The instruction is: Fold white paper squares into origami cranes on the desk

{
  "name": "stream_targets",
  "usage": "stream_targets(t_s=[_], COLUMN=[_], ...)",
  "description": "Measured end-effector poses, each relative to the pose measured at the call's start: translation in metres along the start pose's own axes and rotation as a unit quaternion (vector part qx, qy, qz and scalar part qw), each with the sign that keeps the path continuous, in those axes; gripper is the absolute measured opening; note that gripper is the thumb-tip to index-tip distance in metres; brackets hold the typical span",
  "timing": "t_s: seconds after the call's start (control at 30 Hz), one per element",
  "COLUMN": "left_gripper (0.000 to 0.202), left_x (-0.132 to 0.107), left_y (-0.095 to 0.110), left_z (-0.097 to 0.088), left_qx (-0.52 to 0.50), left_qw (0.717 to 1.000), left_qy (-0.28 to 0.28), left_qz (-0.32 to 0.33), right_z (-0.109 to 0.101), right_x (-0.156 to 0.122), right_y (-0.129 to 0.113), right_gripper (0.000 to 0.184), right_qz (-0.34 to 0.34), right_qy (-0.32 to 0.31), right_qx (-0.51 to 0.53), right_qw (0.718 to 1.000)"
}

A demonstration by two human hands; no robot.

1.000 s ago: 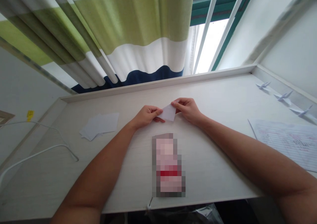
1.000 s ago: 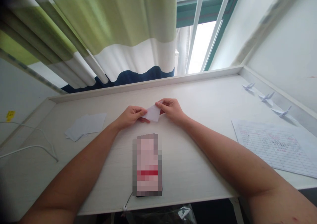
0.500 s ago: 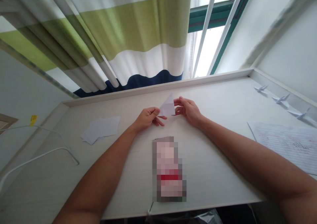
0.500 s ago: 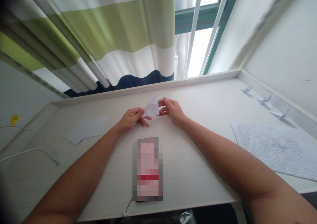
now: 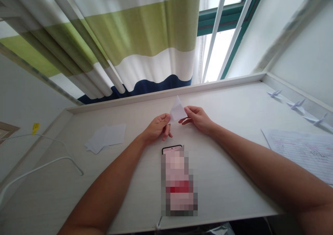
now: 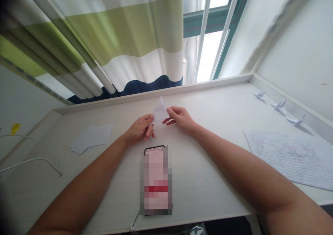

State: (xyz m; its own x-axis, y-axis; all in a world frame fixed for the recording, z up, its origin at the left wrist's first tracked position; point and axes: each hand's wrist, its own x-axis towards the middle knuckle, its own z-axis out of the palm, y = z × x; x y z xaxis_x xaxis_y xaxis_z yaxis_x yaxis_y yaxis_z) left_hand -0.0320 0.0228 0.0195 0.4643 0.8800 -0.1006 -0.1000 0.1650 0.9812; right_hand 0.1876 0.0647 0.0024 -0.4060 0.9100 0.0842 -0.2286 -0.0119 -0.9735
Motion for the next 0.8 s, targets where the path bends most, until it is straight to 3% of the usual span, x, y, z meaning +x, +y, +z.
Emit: stream_targets(t_s=[0.27,0.4,0.5,0.6,0.7,0.73,0.8], left_gripper=[0.057,0.067,0.062,0.066,0.093,0.093,0.074], left_x=[0.001,0.004,0.005,0.004,0.003,0.003,0.003], left_y=[0.0,-0.005,-0.009,-0.013,-0.016,-0.017,-0.018], left_z=[0.012,0.01,0.004,0.002,0.006,0.008,0.011], left_qx=[-0.006,0.069,0.167,0.302,0.402,0.416,0.412], left_qw=[0.998,0.988,0.961,0.903,0.863,0.862,0.872], left_qy=[0.049,0.133,0.217,0.287,0.26,0.243,0.222], left_qz=[0.042,0.041,0.041,0.107,0.163,0.159,0.14], right_z=[0.002,0.005,0.006,0.007,0.01,0.011,0.013], right_x=[0.001,0.001,0.001,-0.001,-0.004,-0.005,-0.006], right_y=[0.0,0.004,0.008,0.009,0.009,0.008,0.008], right_gripper=[0.058,0.053,0.043,0.035,0.032,0.032,0.033], right_qz=[0.006,-0.012,-0.031,-0.038,-0.042,-0.045,-0.047], right_qy=[0.006,0.09,0.143,0.165,0.156,0.144,0.117], right_qx=[-0.01,-0.029,-0.071,-0.105,-0.146,-0.16,-0.176], right_qw=[1.0,0.995,0.987,0.98,0.976,0.976,0.976])
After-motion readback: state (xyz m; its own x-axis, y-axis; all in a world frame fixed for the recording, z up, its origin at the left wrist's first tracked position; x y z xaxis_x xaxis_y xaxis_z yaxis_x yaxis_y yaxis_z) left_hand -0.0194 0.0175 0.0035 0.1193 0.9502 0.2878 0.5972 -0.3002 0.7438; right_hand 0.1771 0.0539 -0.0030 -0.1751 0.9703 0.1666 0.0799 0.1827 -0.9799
